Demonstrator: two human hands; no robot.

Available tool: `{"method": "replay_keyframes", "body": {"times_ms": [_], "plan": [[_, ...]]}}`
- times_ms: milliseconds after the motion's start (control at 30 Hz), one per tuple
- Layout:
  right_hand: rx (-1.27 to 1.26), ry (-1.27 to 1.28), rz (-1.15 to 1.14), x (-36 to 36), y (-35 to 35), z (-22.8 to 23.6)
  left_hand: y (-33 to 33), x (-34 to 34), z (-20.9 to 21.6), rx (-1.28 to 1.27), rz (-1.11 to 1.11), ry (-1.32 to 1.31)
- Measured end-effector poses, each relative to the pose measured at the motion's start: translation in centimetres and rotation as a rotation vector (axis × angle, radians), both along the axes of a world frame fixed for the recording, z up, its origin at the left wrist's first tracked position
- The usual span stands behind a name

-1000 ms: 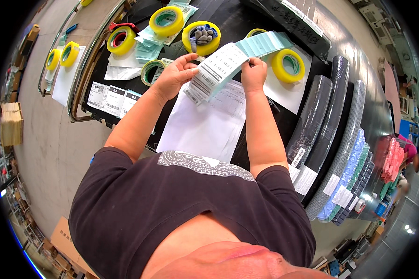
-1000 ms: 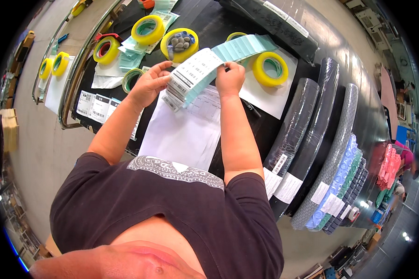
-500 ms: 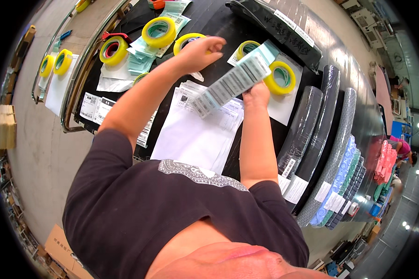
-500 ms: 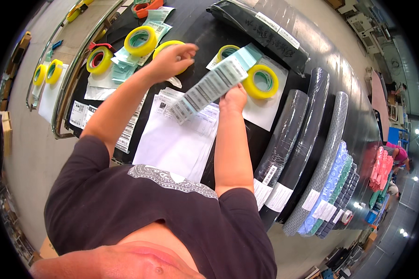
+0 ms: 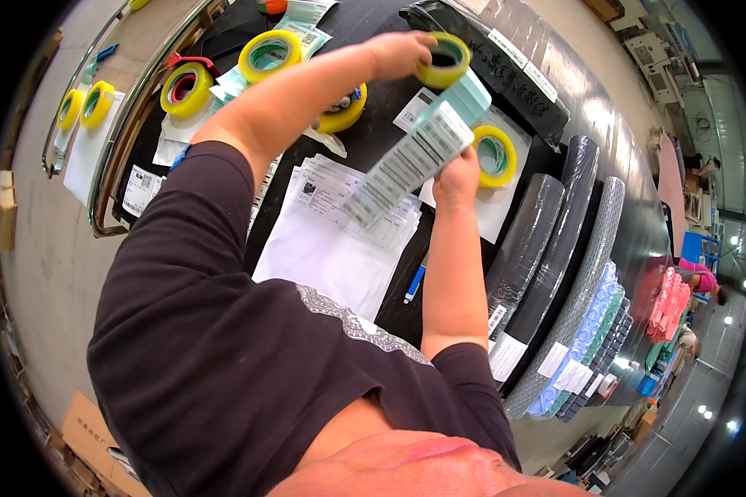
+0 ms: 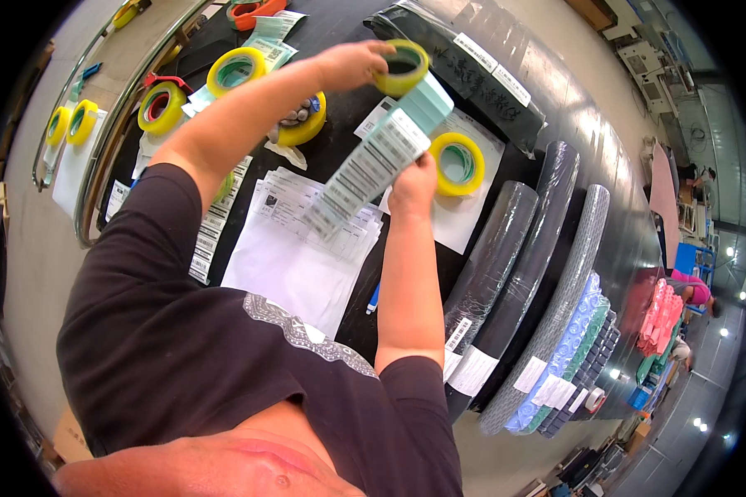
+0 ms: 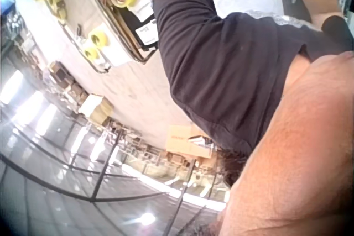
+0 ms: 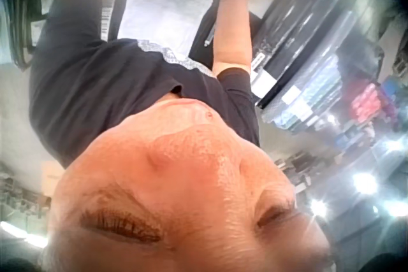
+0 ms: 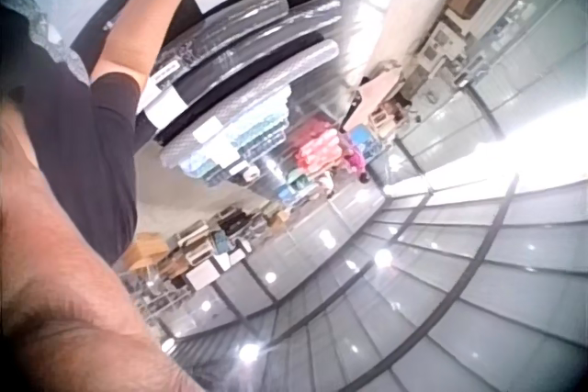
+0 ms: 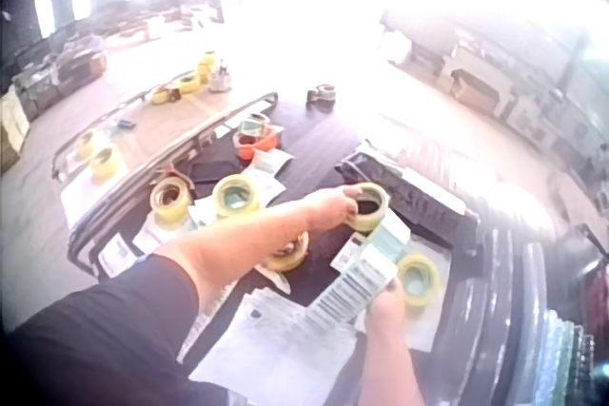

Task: The person labels a black plastic-wrapped roll with a marker, then handles several rolls of fabric or carpet, removing plastic wrap from one and placing it back. They also handle shipping labels and tape rolls on a work table in a warehouse.

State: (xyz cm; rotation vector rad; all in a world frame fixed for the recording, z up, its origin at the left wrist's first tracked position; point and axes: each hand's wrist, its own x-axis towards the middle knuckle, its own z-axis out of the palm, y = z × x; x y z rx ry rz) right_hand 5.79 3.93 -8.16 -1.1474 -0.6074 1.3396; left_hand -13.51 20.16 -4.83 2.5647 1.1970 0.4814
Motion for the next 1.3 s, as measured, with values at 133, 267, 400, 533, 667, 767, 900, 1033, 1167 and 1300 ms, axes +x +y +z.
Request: {"method": "replay_keyframes", "body": {"times_ms": [133, 267, 400, 533, 667, 767, 900, 1033, 1167, 1300], "plan": [[-0.036, -0.306, -0.022, -1.3, 5.2, -2.0, 3.1, -4.4, 1.1, 0.25, 0.178, -0.038], [-0.21, -0.924, -0.053, -0.2, 7.9, -5.0, 1.5, -4.1, 1.3, 0.24, 0.172, 0.039], [-0.242, -1.205, -0.045, -0.3, 7.4, -3.3, -1.9, -1.4, 2.3, 0.039, 0.059, 0.053], [-0.301, -1.174, -0.007, 0.1, 7.6, -3.2, -2.9, 0.7, 1.8, -0.025, -0.018, 0.098], [-0.262, -1.259, 0.082, -0.5, 7.6, -2.5, -2.3, 0.9, 0.0, -0.023, -0.012, 0.106], [-0.224, -1.246, 0.067, -0.1, 7.8, -4.1, -1.0, 1.3, -1.3, -0.075, -0.045, 0.133], [-0.189, -1.138, 0.06, -0.3, 6.9, -4.0, -0.7, 1.1, -2.4, -0.134, -0.057, 0.17], [-0.019, -0.88, -0.12, 0.9, 6.9, -7.1, -0.2, 1.8, -3.2, -0.087, -0.111, 0.273], [0.206, -1.127, -0.074, -1.4, 2.4, -2.5, -2.4, 0.8, -1.6, 0.058, -0.021, 0.24], [0.217, -1.055, -0.01, 1.3, -4.6, 0.7, -6.7, -1.6, 2.2, 0.237, -0.242, -0.094]]}}
